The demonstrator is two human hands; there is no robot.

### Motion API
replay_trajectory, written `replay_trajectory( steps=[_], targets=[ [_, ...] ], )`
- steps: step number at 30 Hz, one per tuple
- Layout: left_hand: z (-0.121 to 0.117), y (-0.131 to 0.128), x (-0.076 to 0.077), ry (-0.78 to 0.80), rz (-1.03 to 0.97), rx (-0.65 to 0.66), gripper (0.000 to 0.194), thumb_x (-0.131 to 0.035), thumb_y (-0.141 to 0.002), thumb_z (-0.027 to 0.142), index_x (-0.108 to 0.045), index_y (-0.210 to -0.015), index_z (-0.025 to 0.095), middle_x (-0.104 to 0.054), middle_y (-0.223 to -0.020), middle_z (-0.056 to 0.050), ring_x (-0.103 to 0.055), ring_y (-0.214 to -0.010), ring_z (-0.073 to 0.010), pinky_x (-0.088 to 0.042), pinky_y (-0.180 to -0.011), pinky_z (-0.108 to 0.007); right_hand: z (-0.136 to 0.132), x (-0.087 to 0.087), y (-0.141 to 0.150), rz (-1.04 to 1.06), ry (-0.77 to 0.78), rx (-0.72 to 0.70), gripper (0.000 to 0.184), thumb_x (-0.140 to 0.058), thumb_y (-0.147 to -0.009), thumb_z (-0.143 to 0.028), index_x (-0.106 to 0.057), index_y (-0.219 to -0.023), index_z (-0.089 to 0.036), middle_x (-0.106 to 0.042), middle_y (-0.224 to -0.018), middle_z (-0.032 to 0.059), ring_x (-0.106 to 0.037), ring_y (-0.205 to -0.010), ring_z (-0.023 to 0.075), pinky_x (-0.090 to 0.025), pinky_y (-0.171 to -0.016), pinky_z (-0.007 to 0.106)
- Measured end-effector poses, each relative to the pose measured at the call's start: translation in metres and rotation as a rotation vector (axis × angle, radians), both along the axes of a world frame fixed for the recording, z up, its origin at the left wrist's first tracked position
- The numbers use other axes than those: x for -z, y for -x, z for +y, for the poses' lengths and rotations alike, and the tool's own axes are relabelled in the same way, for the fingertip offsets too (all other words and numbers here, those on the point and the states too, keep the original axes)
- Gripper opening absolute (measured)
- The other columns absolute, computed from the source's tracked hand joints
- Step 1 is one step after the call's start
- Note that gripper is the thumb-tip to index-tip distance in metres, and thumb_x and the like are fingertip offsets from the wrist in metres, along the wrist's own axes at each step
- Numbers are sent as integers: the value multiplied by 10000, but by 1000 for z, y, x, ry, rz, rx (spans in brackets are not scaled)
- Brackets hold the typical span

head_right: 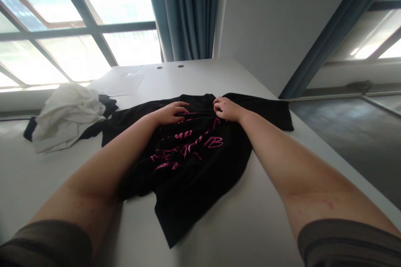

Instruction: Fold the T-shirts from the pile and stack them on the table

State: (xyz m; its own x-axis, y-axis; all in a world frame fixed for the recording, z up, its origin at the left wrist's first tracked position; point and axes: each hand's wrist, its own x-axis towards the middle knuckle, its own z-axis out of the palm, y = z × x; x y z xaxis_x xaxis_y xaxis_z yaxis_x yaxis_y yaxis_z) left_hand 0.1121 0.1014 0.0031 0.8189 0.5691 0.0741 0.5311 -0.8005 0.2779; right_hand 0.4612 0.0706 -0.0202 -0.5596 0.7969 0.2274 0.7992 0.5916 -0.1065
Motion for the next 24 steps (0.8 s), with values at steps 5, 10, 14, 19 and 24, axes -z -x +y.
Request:
replay_trajectory(
  steps=[5, 10, 14, 19, 24],
  targets=[
    [-3, 1, 1, 6, -24, -72, 458, -527, -989, 536, -687, -1369, 336, -409, -1673, -26, -421, -1536, -281, -314, -1342, -457, -2, 2, 0, 57, -108, 96, 256, -548, -1000, -336, -753, -1016, -183, -586, -1371, 109, -536, -1312, 297, -397, -1244, 461],
    [1, 1, 6, -7, -60, -473, 638, -279, -1039, 629, -500, -1557, 329, -468, -1643, -62, -453, -1514, -303, -358, -1303, -514, 8, 13, -5, -14, 48, 284, 557, -474, -1070, -472, -564, -1539, -185, -518, -1526, 102, -504, -1404, 303, -374, -1274, 464],
    [16, 10, 10, 0, 50, -603, 682, -206, -1033, 622, -542, -1528, 296, -419, -1685, -63, -360, -1583, -306, -318, -1324, -535, 15, 19, -9, -108, 135, 426, 645, -379, -1110, -559, -438, -1663, -232, -334, -1672, 76, -354, -1544, 316, -275, -1327, 479],
    [25, 17, 7, 52, 115, -658, 685, -230, -1031, 585, -438, -1615, 294, -284, -1752, -31, -249, -1636, -322, -223, -1357, -594, 16, 15, -14, -115, 213, 668, 687, -338, -1112, -626, -392, -1695, -267, -252, -1704, 90, -293, -1567, 371, -268, -1312, 545],
    [14, 16, 3, 25, 181, -667, 686, -207, -1038, 577, -386, -1640, 300, -246, -1763, -33, -231, -1639, -324, -200, -1349, -644, 10, 11, -16, -132, 208, 736, 682, -308, -1116, -619, -388, -1695, -268, -239, -1708, 96, -324, -1542, 392, -298, -1273, 611]
  ],
)
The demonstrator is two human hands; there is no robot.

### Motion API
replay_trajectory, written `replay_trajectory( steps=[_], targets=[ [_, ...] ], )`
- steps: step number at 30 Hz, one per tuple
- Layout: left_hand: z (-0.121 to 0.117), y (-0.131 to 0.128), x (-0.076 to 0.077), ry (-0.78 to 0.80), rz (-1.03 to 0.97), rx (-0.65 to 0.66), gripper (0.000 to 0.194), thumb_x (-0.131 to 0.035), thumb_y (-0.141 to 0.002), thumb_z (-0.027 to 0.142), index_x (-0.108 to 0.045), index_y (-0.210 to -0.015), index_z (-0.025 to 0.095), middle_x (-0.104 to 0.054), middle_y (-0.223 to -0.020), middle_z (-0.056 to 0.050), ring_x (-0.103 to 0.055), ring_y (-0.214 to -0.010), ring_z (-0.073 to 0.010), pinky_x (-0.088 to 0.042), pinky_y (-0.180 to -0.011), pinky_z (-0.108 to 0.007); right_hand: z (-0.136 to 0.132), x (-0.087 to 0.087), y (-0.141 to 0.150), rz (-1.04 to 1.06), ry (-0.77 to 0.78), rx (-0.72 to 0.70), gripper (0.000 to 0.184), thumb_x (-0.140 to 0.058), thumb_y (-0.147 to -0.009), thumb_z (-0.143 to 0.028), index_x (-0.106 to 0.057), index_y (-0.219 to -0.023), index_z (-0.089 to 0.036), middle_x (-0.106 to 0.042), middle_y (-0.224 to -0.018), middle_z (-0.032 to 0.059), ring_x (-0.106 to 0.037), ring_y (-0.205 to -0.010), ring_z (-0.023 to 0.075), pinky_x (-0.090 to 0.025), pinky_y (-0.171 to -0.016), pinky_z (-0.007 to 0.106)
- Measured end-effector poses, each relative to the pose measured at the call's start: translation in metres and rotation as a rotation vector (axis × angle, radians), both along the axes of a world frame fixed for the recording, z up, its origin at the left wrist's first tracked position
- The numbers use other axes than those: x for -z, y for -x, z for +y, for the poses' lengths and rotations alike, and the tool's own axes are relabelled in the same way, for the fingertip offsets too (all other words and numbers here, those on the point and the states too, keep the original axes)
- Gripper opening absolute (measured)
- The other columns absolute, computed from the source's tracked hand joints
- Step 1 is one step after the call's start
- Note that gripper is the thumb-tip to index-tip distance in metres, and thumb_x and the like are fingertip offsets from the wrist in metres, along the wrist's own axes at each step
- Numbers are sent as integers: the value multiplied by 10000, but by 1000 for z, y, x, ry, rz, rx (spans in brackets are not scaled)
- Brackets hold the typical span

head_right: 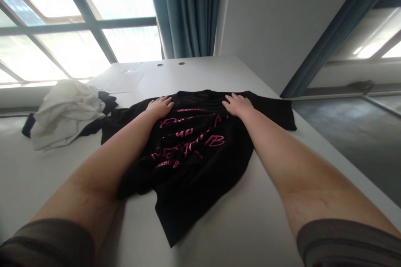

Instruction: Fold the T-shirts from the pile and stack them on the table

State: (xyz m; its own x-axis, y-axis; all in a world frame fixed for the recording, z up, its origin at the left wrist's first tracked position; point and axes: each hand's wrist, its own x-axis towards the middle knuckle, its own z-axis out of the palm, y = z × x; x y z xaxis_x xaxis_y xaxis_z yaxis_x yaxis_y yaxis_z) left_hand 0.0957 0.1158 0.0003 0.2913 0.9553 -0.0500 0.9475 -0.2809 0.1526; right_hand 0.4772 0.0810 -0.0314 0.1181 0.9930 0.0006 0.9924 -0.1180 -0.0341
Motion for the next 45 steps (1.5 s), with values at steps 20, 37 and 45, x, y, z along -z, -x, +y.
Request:
replay_trajectory(
  steps=[20, 37, 45],
  targets=[
    [3, 9, 2, 57, 70, 3, 718, -108, -1035, 625, -262, -1686, 364, -157, -1788, -31, -134, -1664, -335, -187, -1351, -620, 11, 9, -38, 41, 21, 19, 683, -361, -1105, -586, -392, -1696, -245, -268, -1699, 88, -257, -1583, 335, -237, -1332, 481],
    [-1, 15, -14, -16, 113, -452, 739, -384, -966, 612, -561, -1518, 154, -414, -1635, -210, -437, -1466, -425, -472, -1173, -564, -6, 1, -93, 252, -327, 301, 400, -551, -961, -299, -723, -1309, -203, -659, -1249, 118, -621, -1147, 291, -510, -1086, 427],
    [6, 10, -4, 106, 102, -440, 794, -220, -1002, 572, -245, -1700, 195, -142, -1782, -125, -166, -1642, -391, -266, -1319, -631, 6, 10, -95, 118, -206, 239, 535, -555, -921, -258, -691, -1435, -192, -542, -1465, 142, -551, -1328, 335, -421, -1227, 472]
  ],
)
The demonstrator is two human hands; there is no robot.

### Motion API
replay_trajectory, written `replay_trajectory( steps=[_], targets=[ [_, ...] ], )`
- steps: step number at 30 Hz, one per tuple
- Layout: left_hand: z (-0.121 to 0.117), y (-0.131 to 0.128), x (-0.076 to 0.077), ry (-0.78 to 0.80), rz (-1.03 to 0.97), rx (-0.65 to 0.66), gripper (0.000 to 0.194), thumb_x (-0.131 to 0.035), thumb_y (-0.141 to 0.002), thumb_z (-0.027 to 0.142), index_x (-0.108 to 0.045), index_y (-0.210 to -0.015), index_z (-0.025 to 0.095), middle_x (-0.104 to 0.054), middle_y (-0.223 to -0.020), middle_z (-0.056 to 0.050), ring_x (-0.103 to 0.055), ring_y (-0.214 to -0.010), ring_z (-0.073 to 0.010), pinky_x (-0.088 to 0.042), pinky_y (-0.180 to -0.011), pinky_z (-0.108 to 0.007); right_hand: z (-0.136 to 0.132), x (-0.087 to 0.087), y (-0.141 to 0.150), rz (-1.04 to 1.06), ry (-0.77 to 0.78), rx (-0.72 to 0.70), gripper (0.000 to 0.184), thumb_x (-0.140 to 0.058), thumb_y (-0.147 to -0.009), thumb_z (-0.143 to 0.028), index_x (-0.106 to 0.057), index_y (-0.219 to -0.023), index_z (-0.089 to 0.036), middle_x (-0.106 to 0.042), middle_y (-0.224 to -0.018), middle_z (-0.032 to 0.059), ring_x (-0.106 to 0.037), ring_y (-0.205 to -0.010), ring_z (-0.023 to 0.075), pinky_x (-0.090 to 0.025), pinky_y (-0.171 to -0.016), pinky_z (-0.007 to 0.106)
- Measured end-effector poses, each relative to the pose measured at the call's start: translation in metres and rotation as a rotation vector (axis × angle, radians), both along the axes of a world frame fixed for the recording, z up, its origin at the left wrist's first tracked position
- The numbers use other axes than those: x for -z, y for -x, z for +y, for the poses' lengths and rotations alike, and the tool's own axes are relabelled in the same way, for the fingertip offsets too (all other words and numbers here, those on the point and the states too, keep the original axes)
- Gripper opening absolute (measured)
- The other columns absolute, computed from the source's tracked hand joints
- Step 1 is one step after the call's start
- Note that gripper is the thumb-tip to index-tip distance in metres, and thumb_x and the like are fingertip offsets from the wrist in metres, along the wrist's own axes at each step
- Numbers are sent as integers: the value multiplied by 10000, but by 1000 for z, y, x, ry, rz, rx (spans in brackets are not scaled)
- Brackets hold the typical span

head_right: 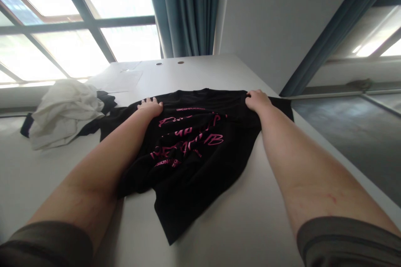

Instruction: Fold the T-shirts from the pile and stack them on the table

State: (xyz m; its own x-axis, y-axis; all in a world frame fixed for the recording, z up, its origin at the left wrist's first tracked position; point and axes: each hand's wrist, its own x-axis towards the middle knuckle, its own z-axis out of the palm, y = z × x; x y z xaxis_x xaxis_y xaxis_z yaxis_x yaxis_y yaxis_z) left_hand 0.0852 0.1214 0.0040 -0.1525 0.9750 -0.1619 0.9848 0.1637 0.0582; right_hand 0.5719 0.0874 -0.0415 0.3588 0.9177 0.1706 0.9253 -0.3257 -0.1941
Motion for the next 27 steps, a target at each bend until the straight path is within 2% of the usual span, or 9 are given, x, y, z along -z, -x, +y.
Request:
replay_trajectory(
  steps=[2, 6, 12, 17, 24, 27],
  targets=[
    [4, 9, 1, 16, -9, 36, 817, -207, -992, 623, -214, -1709, 231, -82, -1792, -97, -118, -1655, -391, -212, -1334, -653, 1, 2, -2, 18, 14, -26, 567, -537, -949, -287, -646, -1493, -172, -524, -1495, 153, -531, -1366, 336, -419, -1236, 488],
    [11, 32, 1, 20, -19, 162, 834, -219, -973, 698, -224, -1705, 298, -78, -1792, -69, -124, -1657, -390, -225, -1324, -679, -2, 4, -5, 41, 28, -40, 606, -499, -977, -339, -597, -1549, -166, -500, -1535, 144, -510, -1398, 334, -428, -1231, 495],
    [12, 51, 2, 6, -50, 268, 708, -161, -1024, 558, -283, -1684, 331, -107, -1790, -69, -90, -1655, -418, -170, -1302, -731, -9, 3, -6, 11, -5, -26, 601, -503, -968, -399, -650, -1501, -163, -538, -1476, 158, -559, -1314, 341, -450, -1196, 480],
    [8, 52, 3, -30, -75, 266, 663, -166, -1037, 466, -316, -1670, 337, -129, -1790, -58, -106, -1658, -391, -151, -1324, -698, -8, 3, -5, 23, 9, -14, 609, -520, -960, -383, -643, -1510, -153, -523, -1484, 173, -565, -1310, 348, -461, -1185, 475],
    [10, 54, 6, -81, -71, 250, 645, -188, -1042, 441, -342, -1660, 344, -217, -1772, -59, -169, -1652, -356, -202, -1327, -677, -11, -2, 1, 25, 15, 9, 587, -533, -964, -370, -652, -1502, -169, -517, -1492, 159, -559, -1327, 351, -463, -1190, 461],
    [12, 53, 7, -88, -66, 241, 643, -185, -1043, 486, -359, -1650, 367, -230, -1769, -52, -180, -1651, -344, -206, -1326, -676, -13, -4, 4, 14, 22, 14, 590, -530, -966, -372, -648, -1508, -171, -519, -1487, 161, -558, -1330, 357, -463, -1189, 462]
  ],
)
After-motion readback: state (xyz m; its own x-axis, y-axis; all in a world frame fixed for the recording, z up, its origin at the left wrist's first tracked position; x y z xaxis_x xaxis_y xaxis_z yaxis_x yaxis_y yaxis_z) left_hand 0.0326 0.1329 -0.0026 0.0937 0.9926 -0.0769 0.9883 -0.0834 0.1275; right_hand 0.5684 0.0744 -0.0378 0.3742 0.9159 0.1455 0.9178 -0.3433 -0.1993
